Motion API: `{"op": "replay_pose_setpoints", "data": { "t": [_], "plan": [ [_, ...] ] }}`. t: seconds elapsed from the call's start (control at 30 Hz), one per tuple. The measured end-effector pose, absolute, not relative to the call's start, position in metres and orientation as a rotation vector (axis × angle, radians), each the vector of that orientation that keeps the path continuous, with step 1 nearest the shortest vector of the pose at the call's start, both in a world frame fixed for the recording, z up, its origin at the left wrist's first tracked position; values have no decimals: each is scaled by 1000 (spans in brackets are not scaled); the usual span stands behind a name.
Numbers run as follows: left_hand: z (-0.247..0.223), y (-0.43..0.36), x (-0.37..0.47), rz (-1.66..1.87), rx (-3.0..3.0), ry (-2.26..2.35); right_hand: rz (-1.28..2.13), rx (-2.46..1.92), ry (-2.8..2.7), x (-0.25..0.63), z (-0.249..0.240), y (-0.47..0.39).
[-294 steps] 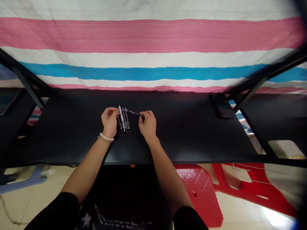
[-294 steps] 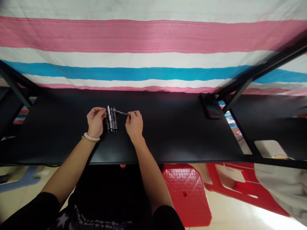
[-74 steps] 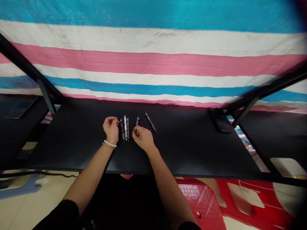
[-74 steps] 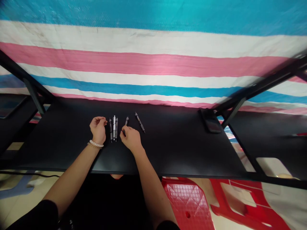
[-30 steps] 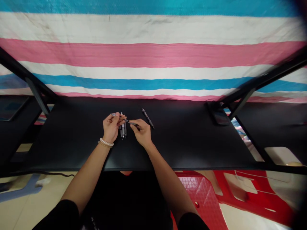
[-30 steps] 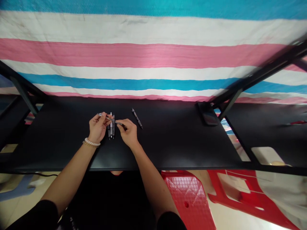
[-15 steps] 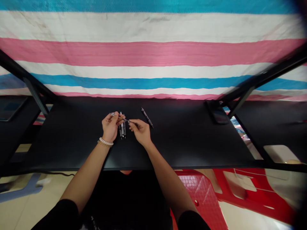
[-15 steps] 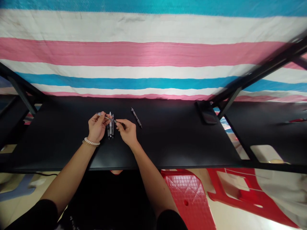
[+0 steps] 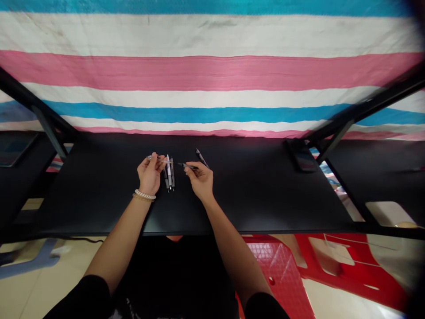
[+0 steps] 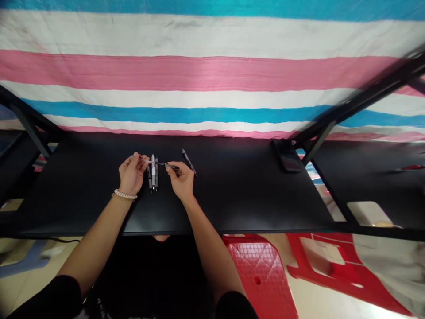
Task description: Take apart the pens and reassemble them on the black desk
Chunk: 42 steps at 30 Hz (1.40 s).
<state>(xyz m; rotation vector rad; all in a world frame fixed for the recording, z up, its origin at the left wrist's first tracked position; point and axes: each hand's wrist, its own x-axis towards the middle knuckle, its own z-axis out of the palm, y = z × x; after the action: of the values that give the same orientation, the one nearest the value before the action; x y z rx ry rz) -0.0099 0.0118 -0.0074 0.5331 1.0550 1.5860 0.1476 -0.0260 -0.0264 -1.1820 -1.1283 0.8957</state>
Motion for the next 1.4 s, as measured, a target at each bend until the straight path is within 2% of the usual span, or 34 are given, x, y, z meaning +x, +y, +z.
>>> {"op": "replay_pose_setpoints", "data": {
  "t": [0.33, 0.47, 0.63, 1.4],
  "plan": [
    [-9, 3, 0, 1425, 636, 968, 785, -1172, -1263, 141, -31, -30],
    [-8, 4, -2, 1429, 624, 951, 956, -1229, -1233, 141, -32, -30],
    [-5, 5, -3, 1498, 574, 971, 866, -1188, -1320, 142, -32, -29],
    [-4, 6, -3, 1515, 550, 972, 1080, -1200, -1362, 146, -31, -28]
  ]
}}
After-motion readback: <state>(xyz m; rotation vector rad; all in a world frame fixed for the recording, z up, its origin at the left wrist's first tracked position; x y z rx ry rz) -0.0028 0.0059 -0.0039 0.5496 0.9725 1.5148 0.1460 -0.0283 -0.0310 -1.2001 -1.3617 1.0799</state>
